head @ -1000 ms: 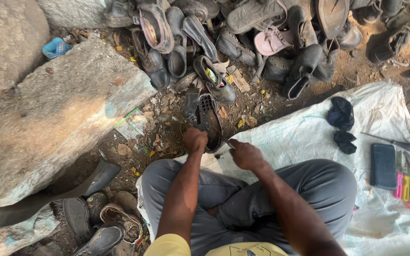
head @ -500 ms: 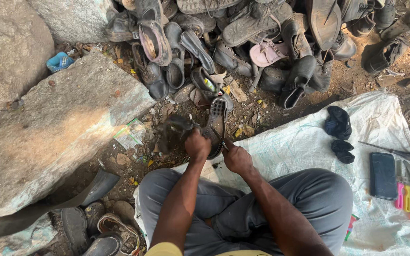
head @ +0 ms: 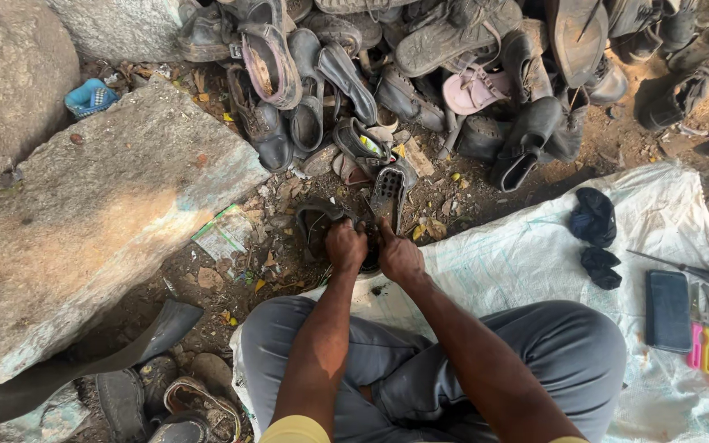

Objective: The person sits on a sack outdoors and uses a knife to scrape and clean the soles and edges of several worn shoes. They handle each shoe individually, turning them over to access different surfaces, and place them back in a pile after working on them.

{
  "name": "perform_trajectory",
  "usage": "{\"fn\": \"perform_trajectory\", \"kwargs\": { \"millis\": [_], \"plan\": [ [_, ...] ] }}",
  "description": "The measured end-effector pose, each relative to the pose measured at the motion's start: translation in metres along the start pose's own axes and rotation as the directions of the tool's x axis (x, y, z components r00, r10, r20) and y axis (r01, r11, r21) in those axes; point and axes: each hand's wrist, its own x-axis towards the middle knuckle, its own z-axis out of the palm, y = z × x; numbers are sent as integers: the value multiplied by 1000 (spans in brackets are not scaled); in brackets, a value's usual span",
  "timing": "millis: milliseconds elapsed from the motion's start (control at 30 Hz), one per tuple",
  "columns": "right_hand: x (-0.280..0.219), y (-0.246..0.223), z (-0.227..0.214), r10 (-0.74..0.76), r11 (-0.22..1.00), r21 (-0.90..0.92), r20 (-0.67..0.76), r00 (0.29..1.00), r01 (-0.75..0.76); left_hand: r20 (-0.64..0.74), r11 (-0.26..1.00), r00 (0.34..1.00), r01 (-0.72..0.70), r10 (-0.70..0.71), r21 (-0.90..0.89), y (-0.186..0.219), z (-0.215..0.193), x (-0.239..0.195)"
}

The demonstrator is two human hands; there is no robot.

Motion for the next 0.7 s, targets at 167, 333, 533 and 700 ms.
{"fn": "perform_trajectory", "kwargs": {
  "millis": [167, 333, 533, 700],
  "plan": [
    [30, -16, 12, 34, 999, -22, 22, 999, -33, -26, 993, 999, -31, 29, -112, -1, 0, -4],
    [-10, -33, 6, 183, 977, 71, 203, 962, -201, -52, 972, 992, 103, -116, -211, -1, 0, 4],
    [-39, -18, 22, 12, 994, 108, 34, 999, -15, -4, 927, 965, 249, -261, -280, 2, -8, 6],
    [-12, -23, 20, 143, 937, 285, 218, 965, -203, -3, 958, 997, 69, -73, -278, -11, 3, 7]
  ]
}}
